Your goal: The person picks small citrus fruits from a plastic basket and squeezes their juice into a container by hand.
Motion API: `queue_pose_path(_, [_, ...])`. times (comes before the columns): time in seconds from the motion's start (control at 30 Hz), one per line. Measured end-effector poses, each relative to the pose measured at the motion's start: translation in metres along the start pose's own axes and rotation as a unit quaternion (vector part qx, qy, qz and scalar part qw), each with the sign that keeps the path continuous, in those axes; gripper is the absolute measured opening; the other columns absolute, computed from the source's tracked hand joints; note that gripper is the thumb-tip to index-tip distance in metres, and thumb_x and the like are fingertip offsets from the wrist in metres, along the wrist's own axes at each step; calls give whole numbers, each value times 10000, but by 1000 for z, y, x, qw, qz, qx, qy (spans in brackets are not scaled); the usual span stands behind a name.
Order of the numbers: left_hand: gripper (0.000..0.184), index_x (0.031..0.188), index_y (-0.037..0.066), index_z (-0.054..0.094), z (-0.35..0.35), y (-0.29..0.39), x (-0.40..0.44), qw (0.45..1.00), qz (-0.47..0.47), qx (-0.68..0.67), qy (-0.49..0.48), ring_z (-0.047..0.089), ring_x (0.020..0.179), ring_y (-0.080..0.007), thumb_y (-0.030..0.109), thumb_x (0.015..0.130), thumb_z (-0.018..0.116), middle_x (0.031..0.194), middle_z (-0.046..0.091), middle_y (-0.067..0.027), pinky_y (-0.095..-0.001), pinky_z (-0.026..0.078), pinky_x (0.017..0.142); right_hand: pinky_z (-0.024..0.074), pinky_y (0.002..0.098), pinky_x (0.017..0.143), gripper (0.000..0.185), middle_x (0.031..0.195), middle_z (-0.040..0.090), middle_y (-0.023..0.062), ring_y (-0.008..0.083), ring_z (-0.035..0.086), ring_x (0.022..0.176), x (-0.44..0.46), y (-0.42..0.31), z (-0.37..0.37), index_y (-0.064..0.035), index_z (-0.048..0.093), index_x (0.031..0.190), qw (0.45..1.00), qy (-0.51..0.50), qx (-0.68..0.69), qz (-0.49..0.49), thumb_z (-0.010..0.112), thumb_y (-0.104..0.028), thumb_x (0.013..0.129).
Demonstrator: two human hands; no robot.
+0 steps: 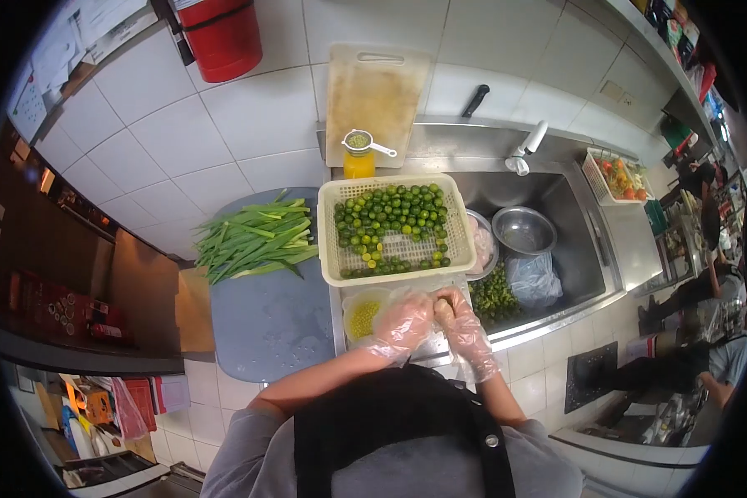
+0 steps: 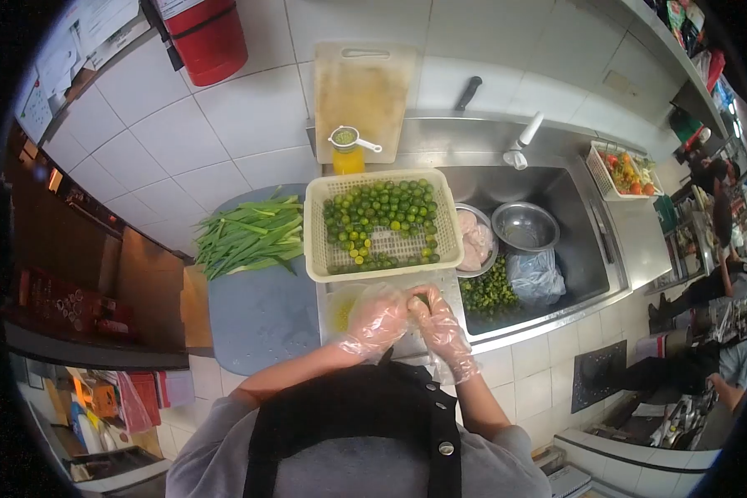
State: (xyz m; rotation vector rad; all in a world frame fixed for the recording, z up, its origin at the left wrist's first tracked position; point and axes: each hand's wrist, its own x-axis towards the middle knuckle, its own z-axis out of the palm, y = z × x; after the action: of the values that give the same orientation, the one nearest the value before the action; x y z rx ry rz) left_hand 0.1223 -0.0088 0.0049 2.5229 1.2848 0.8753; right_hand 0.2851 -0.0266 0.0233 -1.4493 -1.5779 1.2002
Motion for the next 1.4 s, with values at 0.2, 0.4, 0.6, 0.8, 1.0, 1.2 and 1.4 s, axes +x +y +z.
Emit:
queue_pose_path(0.2, [191,997,117,628,10,7,12,999,28,-18,19,616,890,-309,159,812,613,904,620,-109,-454,502,762,462,421,865,273,1033,627,184,330,595,968,44,114,-37,-9,542,1092,909,360,-202,-59,481,-268,1029])
queue_pose_path(0.4, [277,1138,123,627,5,-41,-39,995,72,-71,-11,612,974,-339,170,868,589,1075,628,-117,-431,519,849,483,473,864,348,1066,626,220,384,615,984,75,91,-118,-1,601,1136,797,319,-513,-13,602,-275,921])
queue_pose_path(0.6, [280,1198,93,624,-24,-51,-30,994,-59,-79,-49,636,976,-376,203,984,479,1169,660,-123,-437,522,863,532,383,747,303,1041,656,139,286,631,897,169,49,19,-55,615,1175,912,-73,-376,-148,593,-149,888])
queue_pose_path(0.8, [553,1501,173,345,-82,-83,62,959,-269,-27,-88,582,1136,-416,328,986,469,1225,608,-259,-500,454,976,529,475,806,250,1069,694,198,361,673,1000,240,112,89,-41,710,1032,800,-230,-538,-134,553,-151,872])
queue_pose_path(1.0, [533,1451,155,415,-66,-127,98,934,-323,14,-150,563,1177,-410,337,960,510,1296,575,-247,-482,448,995,531,455,822,305,1026,700,218,361,685,959,219,72,74,-6,727,964,838,-205,-505,-16,510,-197,866])
queue_pose_path(1.2, [383,1249,37,587,-85,-72,22,992,-117,-33,-31,615,1067,-386,279,954,553,1164,644,-219,-462,479,949,519,372,858,272,952,704,127,232,673,900,138,-5,18,-33,680,1018,990,-101,-78,-61,581,-259,904])
queue_pose_path(1.4, [365,1247,61,634,-53,-43,-59,955,-162,-248,23,638,1022,-345,203,910,643,1118,677,-185,-401,490,919,483,280,860,419,1082,625,38,113,589,957,30,-11,35,-17,590,1185,959,-187,215,7,682,-333,926])
